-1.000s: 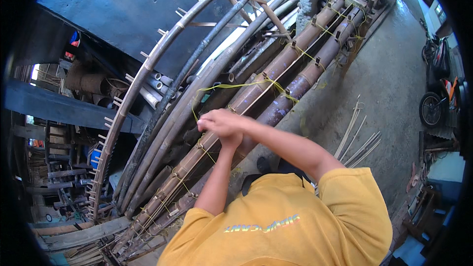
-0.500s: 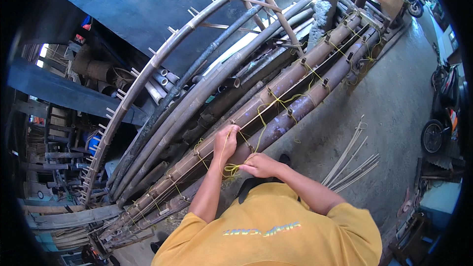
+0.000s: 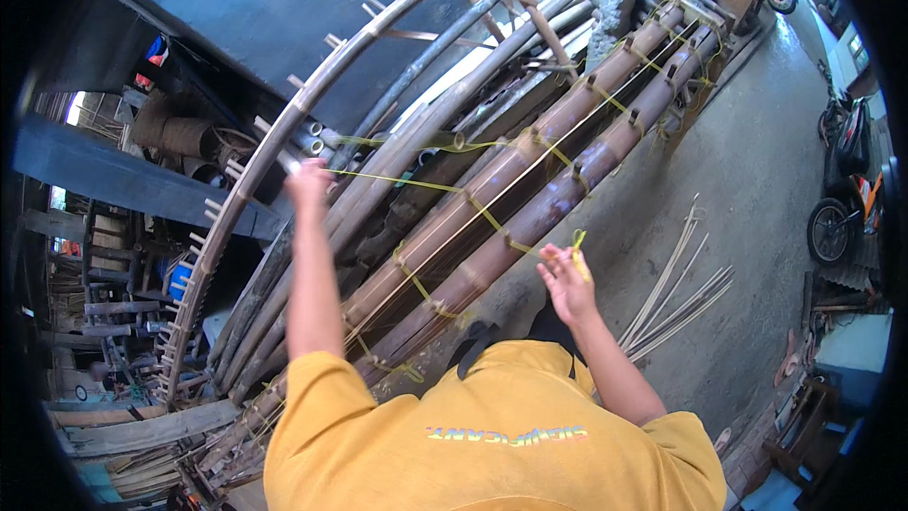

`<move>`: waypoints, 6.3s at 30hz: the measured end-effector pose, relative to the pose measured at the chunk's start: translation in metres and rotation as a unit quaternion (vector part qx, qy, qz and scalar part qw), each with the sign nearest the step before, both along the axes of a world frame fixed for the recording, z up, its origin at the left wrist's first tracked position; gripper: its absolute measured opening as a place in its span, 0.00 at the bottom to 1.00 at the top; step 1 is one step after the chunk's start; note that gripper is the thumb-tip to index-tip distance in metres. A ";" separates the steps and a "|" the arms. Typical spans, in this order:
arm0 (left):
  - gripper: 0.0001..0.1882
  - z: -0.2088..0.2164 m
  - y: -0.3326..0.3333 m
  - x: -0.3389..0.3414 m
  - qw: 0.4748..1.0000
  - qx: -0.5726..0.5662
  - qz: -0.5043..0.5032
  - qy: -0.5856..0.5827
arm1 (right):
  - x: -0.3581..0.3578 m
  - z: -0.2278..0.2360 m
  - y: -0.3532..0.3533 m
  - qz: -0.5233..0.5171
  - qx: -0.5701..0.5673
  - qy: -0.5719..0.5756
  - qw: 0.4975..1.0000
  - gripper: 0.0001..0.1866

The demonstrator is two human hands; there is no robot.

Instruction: The person repeatedly ties thin bamboo poles to a curved metal frame using yellow string. They wrap the string around the poles and frame, then tie knots to secure them in place.

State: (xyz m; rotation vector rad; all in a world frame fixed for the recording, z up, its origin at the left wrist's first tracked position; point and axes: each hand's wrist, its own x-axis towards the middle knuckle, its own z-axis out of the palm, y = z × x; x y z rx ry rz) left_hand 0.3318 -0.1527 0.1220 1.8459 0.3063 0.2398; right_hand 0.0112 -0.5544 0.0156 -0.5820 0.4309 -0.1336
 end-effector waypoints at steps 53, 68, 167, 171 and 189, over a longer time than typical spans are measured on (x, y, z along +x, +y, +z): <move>0.14 -0.038 0.119 -0.313 0.914 0.298 -0.254 0.104 | -0.102 0.013 0.330 0.194 0.172 0.159 0.953 0.09; 0.17 -0.070 0.116 -0.336 0.932 0.296 -0.191 0.089 | 0.052 0.115 0.371 0.469 -0.375 -0.191 0.777 0.27; 0.19 -0.104 0.466 -0.497 0.939 0.264 -0.219 -0.014 | -0.100 0.096 0.719 0.479 -0.466 -0.189 0.719 0.28; 0.19 -0.083 0.455 -0.501 0.937 0.264 -0.193 0.126 | -0.210 0.134 0.661 0.528 -0.441 -0.374 0.622 0.25; 0.19 -0.104 0.505 -0.380 0.936 0.307 -0.167 0.032 | -0.317 0.024 0.711 0.384 -0.734 -0.250 0.500 0.19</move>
